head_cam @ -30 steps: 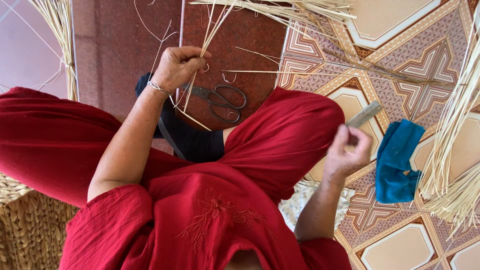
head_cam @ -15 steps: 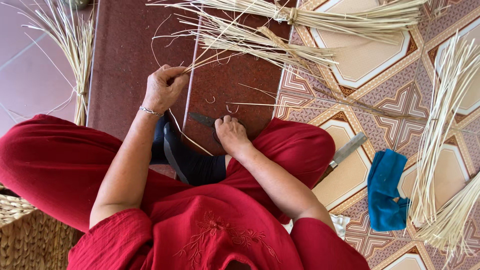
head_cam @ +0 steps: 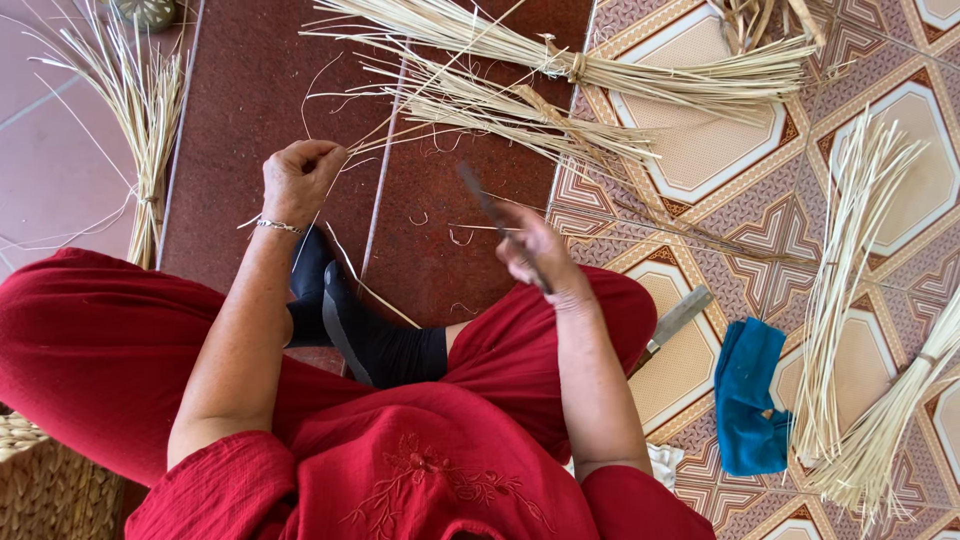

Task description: The person sits on the floor and repeatedly gathers dried straw stalks, aligns them into bundles, and secures them with string. Scissors are used to trim excess string after each bundle is tied.

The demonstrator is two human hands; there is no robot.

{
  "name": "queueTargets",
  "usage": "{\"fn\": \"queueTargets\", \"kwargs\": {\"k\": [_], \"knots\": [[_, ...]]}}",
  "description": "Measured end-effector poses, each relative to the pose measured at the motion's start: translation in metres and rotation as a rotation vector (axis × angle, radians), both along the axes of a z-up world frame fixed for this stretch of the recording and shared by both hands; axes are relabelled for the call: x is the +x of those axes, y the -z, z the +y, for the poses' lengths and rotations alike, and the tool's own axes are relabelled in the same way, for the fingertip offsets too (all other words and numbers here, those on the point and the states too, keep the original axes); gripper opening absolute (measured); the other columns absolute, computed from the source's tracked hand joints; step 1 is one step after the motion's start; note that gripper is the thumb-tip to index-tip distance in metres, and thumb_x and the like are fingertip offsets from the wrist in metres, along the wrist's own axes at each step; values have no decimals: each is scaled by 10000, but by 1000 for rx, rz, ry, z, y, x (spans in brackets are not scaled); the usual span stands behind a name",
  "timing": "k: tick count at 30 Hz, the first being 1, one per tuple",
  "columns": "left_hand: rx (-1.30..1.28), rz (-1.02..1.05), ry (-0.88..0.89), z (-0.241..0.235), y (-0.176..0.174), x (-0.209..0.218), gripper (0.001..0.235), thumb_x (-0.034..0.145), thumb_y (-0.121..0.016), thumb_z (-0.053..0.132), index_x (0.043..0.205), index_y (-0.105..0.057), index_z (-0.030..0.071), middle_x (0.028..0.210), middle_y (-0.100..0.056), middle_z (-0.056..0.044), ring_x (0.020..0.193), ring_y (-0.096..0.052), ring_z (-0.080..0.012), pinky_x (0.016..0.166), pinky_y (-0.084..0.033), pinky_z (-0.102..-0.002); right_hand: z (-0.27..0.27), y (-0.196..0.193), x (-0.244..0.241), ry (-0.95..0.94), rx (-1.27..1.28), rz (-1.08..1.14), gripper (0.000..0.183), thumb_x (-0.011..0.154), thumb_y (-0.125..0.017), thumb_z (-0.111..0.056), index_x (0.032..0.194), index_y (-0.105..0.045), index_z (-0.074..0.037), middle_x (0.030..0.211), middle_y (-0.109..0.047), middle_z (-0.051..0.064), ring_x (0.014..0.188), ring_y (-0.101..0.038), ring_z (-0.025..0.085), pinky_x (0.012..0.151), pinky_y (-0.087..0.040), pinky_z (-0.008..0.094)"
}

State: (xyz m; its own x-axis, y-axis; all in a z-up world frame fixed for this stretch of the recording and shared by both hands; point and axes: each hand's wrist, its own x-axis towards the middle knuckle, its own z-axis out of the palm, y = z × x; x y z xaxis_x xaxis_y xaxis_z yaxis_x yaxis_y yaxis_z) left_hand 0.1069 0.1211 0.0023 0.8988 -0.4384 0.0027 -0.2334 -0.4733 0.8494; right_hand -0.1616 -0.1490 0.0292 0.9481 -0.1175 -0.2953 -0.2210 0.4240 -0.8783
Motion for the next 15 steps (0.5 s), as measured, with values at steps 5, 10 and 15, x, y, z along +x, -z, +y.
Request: {"fn": "queueTargets", "kwargs": {"k": [5, 10, 15], "knots": [[115, -186, -7, 14, 11, 7, 112, 923, -849, 162, 977, -806, 74, 859, -701, -59, 732, -656, -132, 659, -538, -287, -49, -5, 9, 279, 109, -100, 937, 814, -782, -618, 1478, -467, -36, 790, -613, -13, 580, -558, 68, 477, -513, 231], [126, -231, -26, 24, 24, 6, 99, 902, -855, 143, 973, -809, 94, 809, -663, -59, 693, -641, -158, 634, -525, -309, -61, 12, 28, 357, -204, -60, 966, 827, -778, -636, 1460, -475, 27, 802, -533, -30, 615, -553, 66, 505, -517, 224], [154, -264, -24, 23, 27, 1, 99, 892, -871, 145, 960, -816, 100, 779, -643, -56, 672, -622, -166, 615, -517, -319, -51, 23, 23, 297, -320, -96, 1011, 831, -792, -641, 1492, -440, 39, 883, -532, -28, 677, -550, 65, 566, -509, 230]]}}
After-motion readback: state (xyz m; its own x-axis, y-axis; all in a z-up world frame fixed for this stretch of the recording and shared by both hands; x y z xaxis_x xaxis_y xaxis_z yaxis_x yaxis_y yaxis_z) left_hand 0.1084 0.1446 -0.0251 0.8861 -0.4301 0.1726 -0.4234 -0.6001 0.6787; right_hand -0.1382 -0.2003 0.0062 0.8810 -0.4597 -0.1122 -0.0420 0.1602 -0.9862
